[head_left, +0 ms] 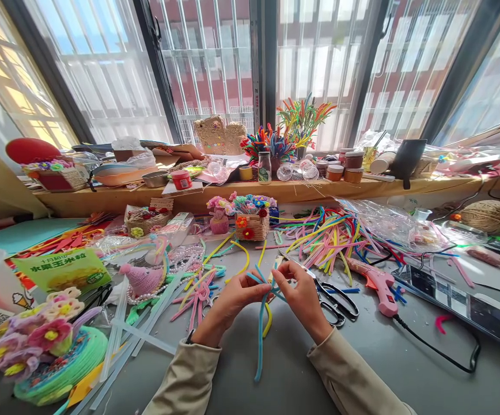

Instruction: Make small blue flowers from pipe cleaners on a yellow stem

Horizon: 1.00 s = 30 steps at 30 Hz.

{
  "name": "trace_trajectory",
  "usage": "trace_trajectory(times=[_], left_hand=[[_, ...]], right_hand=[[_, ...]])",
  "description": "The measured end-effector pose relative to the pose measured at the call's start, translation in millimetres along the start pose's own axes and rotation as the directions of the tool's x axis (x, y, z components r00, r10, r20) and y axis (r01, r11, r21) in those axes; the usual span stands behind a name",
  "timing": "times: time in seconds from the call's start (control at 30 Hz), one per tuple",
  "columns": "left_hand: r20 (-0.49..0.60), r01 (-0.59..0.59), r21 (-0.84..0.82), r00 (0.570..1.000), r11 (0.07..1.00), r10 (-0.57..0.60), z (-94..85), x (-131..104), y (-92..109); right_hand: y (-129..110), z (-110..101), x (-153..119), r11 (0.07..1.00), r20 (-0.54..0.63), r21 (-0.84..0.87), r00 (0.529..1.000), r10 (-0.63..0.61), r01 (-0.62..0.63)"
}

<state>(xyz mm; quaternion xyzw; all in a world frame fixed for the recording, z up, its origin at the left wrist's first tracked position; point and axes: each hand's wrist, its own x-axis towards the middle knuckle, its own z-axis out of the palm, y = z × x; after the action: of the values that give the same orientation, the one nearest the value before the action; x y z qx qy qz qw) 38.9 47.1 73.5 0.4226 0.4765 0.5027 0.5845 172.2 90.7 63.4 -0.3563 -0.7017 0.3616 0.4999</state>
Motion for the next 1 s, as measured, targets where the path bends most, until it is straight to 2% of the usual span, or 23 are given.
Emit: trace_trajectory(times=[0.1, 0.23, 0.4, 0.63, 1.0], left_hand=[[-0.001, -0.01, -0.003, 1.0, 1.0, 0.01, 1.0, -1.0, 1.6], [-0.002, -0.025, -0.006, 1.0, 1.0, 0.025, 0.6, -0.7, 2.4], [0.035, -0.056, -0.002, 0.998, 0.998, 0.056, -0.8, -0.2, 2.5], [0.054, -0.03, -0.06, 0.998, 0.998, 0.033, 1.2, -1.1, 3.8], [-0.005, -0.088, 0.007, 0.996, 0.996, 0.088, 0.7, 1.4, 4.1]], right_hand=[[-1.1, 0.0, 0.7, 0.997, 0.074, 0.072, 0.997, 0.014, -0.019], [-0.8, 0.9, 0.2, 0.995, 0.169, 0.081, 0.985, 0.037, -0.052], [0.8, 3.0, -1.5, 0.96, 0.261, 0.226, 0.96, 0.104, -0.166], [-0.1, 3.8, -2.1, 0.949, 0.195, 0.278, 0.976, 0.098, -0.151], [2.5, 10.0, -4.6, 0.92, 0.134, 0.338, 0.978, 0.163, -0.199]])
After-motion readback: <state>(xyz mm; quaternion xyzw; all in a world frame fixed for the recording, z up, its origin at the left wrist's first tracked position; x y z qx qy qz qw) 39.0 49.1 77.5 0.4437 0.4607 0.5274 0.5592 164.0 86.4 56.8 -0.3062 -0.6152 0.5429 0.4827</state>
